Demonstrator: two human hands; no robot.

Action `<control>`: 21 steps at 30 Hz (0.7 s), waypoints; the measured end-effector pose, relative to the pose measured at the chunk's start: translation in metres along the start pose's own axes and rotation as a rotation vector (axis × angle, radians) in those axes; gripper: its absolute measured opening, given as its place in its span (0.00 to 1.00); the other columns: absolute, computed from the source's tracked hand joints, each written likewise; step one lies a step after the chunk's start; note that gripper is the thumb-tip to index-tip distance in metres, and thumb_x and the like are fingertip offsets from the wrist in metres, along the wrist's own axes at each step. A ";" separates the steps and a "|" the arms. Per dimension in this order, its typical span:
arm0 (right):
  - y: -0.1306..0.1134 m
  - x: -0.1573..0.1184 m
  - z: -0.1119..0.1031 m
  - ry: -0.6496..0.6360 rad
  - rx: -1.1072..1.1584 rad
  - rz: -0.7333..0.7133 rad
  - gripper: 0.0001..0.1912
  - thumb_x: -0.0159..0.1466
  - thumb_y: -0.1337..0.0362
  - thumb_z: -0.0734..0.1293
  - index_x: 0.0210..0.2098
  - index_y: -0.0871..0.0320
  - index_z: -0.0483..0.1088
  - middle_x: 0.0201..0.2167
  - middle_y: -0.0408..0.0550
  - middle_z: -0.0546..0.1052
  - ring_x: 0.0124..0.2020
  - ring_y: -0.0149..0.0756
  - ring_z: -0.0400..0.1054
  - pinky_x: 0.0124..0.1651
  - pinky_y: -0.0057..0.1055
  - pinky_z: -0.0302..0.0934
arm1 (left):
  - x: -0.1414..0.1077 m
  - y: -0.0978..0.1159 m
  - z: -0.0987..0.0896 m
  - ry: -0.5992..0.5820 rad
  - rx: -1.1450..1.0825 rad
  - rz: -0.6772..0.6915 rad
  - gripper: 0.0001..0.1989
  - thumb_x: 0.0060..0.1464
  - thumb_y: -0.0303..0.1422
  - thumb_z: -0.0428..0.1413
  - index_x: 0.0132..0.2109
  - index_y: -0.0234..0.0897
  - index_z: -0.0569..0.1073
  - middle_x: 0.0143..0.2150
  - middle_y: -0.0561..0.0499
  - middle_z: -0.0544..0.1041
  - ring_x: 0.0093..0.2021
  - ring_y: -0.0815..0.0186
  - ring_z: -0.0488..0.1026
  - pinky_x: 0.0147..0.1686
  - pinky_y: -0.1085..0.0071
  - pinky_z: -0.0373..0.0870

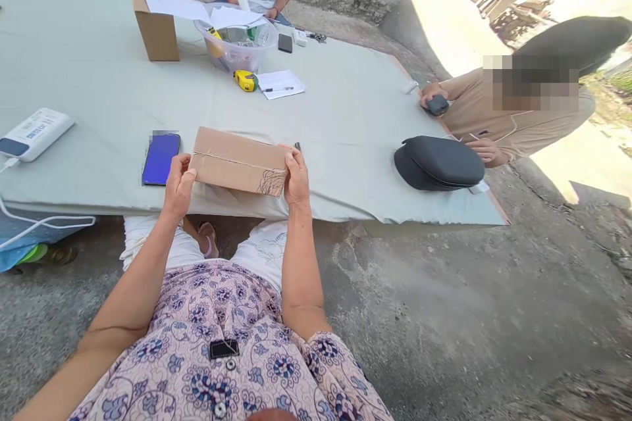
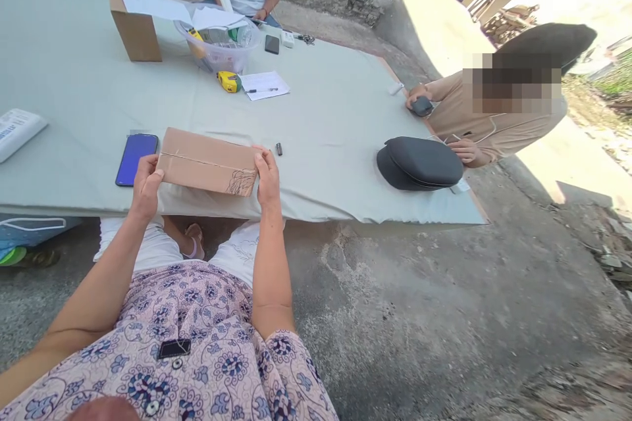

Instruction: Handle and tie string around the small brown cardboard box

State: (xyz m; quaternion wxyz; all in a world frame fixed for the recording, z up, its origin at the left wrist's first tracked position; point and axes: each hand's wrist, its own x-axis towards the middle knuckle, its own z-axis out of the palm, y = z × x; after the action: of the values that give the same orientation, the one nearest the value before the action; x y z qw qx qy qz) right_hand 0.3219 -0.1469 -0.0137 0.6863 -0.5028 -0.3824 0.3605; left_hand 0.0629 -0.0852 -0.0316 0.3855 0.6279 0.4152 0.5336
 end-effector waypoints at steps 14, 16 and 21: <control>0.001 -0.025 -0.005 0.015 -0.060 -0.063 0.19 0.61 0.48 0.66 0.46 0.51 0.72 0.58 0.49 0.75 0.60 0.43 0.68 0.65 0.44 0.60 | 0.033 0.020 -0.011 -0.118 0.055 -0.304 0.28 0.57 0.60 0.52 0.29 0.39 0.67 0.28 0.50 0.67 0.32 0.62 0.66 0.33 0.67 0.66; 0.002 -0.029 -0.007 -0.004 -0.060 -0.072 0.19 0.61 0.47 0.66 0.46 0.51 0.72 0.60 0.50 0.75 0.64 0.44 0.65 0.67 0.46 0.59 | 0.040 0.022 -0.011 -0.141 0.085 -0.352 0.30 0.56 0.63 0.51 0.30 0.38 0.70 0.29 0.49 0.70 0.32 0.61 0.68 0.33 0.65 0.68; 0.004 -0.034 -0.007 -0.021 -0.060 -0.112 0.18 0.62 0.48 0.66 0.46 0.50 0.72 0.59 0.49 0.75 0.66 0.44 0.64 0.69 0.47 0.56 | 0.040 0.030 -0.010 -0.106 0.298 -0.251 0.35 0.57 0.67 0.44 0.33 0.39 0.74 0.32 0.46 0.74 0.39 0.53 0.73 0.46 0.56 0.70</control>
State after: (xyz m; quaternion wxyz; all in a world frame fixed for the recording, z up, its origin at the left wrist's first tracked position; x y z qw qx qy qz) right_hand 0.3125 -0.1792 -0.0251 0.6860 -0.4972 -0.4276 0.3151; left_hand 0.0599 -0.0578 0.0114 0.3733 0.6485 0.5436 0.3802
